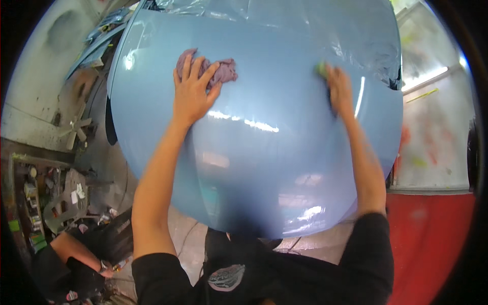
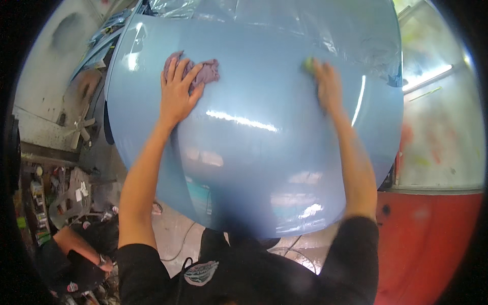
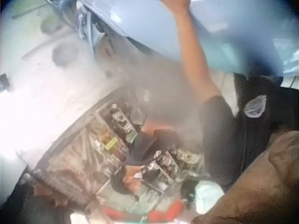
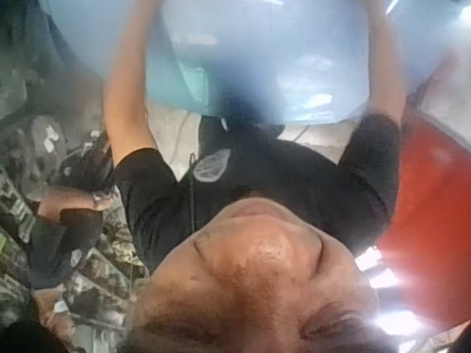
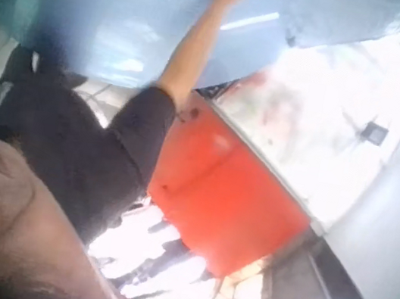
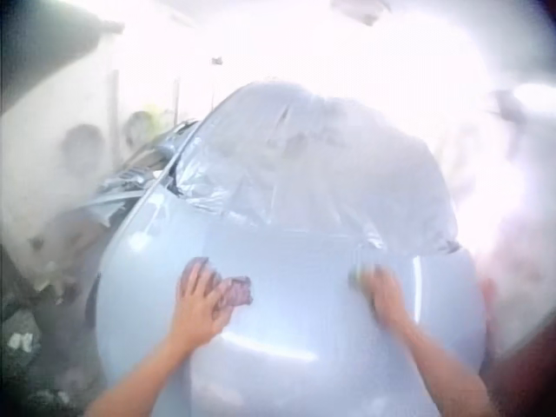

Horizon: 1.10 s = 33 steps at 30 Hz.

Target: The person performs wet sanding on a blue car hood using a sanding block and a cloth, frequently rinsing the block in a bucket of water.

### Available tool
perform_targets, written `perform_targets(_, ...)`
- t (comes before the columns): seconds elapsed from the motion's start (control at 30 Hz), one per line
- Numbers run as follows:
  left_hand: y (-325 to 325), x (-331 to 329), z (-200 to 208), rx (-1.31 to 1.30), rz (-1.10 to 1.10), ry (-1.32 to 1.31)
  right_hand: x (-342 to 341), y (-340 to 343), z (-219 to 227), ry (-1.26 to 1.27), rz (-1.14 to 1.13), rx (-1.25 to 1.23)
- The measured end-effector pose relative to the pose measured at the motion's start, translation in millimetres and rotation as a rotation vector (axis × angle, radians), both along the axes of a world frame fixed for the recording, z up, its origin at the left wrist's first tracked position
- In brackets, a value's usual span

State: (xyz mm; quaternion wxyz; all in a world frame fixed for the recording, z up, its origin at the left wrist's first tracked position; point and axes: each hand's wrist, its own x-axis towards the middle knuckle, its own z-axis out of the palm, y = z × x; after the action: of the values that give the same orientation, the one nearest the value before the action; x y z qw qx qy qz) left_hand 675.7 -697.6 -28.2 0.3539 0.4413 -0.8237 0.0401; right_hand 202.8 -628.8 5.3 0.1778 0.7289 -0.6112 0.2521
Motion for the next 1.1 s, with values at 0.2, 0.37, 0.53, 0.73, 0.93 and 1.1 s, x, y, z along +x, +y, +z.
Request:
perform_targets(0.2,-12.7,2.6,0.5,-0.043,0.011,0.000,34.2,-9.8,-8.3,0.020,-0.083,-0.106)
perform_targets(0.37,-10.9,24.5,1.4,-0.099,0.070,0.039,75.4,103.3,-41.6,0.013,0.170,0.088)
perform_targets(0.53,-16.8,-15.3,11.9,-0.260,-0.133,0.245,-32.7,-102.7,9.6,0.191,0.216,-0.088)
perform_targets(0.73,10.1,27.2,-34.2,-0.188,0.247,0.027,82.5,10.9,-39.3,0.164,0.242,0.011)
perform_targets(0.93,-7.9,-3.0,7.3,-0.344,-0.119,0.276,19.9,-6.3,-31.4,-0.034,0.203,0.168)
perform_targets(1.1,-17.8,5.7,-4.2,-0.076,0.046,0.022,80.7,-131.7,21.3,0.051,0.097,-0.182)
